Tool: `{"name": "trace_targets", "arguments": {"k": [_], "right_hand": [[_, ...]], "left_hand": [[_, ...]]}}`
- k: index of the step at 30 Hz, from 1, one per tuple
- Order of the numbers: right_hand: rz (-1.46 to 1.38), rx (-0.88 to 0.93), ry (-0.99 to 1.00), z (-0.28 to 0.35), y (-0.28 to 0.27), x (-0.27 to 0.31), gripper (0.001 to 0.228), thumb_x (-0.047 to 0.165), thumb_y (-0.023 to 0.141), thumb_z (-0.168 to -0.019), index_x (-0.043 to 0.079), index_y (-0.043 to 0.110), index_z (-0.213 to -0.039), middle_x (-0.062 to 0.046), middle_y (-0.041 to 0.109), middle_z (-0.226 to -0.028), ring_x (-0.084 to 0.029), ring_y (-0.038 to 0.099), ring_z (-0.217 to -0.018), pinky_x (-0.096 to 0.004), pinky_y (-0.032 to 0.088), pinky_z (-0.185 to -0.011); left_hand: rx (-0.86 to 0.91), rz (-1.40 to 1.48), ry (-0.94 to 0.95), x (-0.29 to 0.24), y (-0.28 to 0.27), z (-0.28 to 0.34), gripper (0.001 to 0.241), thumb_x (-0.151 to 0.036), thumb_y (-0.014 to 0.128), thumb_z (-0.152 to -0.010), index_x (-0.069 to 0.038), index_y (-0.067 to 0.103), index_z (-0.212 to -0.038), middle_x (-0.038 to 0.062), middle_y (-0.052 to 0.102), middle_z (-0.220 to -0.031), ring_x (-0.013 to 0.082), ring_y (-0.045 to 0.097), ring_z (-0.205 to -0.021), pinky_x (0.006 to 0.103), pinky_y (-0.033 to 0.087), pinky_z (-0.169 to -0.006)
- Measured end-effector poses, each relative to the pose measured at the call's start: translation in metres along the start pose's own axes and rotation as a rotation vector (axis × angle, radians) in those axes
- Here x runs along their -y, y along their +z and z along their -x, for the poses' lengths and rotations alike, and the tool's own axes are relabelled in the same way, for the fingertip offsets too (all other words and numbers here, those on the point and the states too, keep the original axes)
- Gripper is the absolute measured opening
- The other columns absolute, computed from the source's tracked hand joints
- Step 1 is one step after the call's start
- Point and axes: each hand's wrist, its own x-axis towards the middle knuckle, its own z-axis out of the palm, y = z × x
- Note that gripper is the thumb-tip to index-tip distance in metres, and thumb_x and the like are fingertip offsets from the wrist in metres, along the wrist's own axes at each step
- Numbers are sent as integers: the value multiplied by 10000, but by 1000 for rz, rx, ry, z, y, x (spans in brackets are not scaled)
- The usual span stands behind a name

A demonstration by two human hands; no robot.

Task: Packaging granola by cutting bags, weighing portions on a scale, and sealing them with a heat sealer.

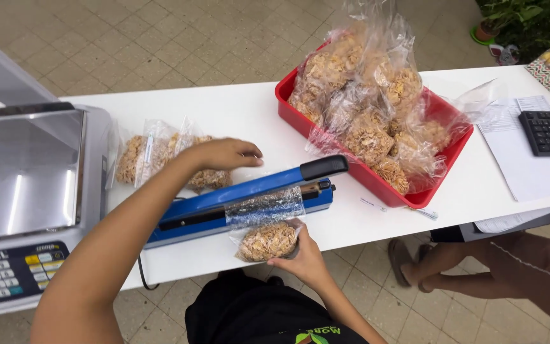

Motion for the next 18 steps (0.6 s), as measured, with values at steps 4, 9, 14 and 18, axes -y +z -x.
{"name": "trace_targets", "arguments": {"k": [4, 9, 14, 18], "right_hand": [[-52, 19, 6, -5, 2, 8, 1042, 485, 933, -585, 186, 369, -1408, -135, 600, -1409, -301, 635, -1275, -441, 622, -1012], [-62, -13, 84, -9, -1, 15, 969, 439, 958, -583, 215, 434, -1367, -77, 650, -1365, -243, 639, -1278, -375, 595, -979], [-34, -40, 106, -9, 0, 17, 956, 482, 958, -587, 156, 477, -1345, -81, 603, -1375, -225, 606, -1274, -368, 529, -1038], [-99, -20, 149, -7, -3, 24, 1090, 476, 949, -579, 132, 396, -1452, -81, 645, -1376, -212, 641, -1223, -350, 519, -1016]], "left_hand": [[310, -102, -43, -7, 12, -30, 831, -722, 351, -875, -182, 468, -1496, 98, 502, -1546, 301, 543, -1356, 489, 487, -1117], [368, 18, -79, -9, 24, -50, 715, -712, 409, -876, -142, 512, -1296, 82, 701, -1182, 229, 666, -1040, 352, 526, -896], [251, 191, 122, 19, 45, -68, 455, -507, 614, -1005, -191, 471, -710, -54, 441, -660, 94, 388, -589, 303, 278, -572], [158, 334, 203, 17, 32, -59, 392, -380, 594, -1049, -171, 482, -737, -56, 418, -660, 89, 385, -605, 276, 315, -622]]}}
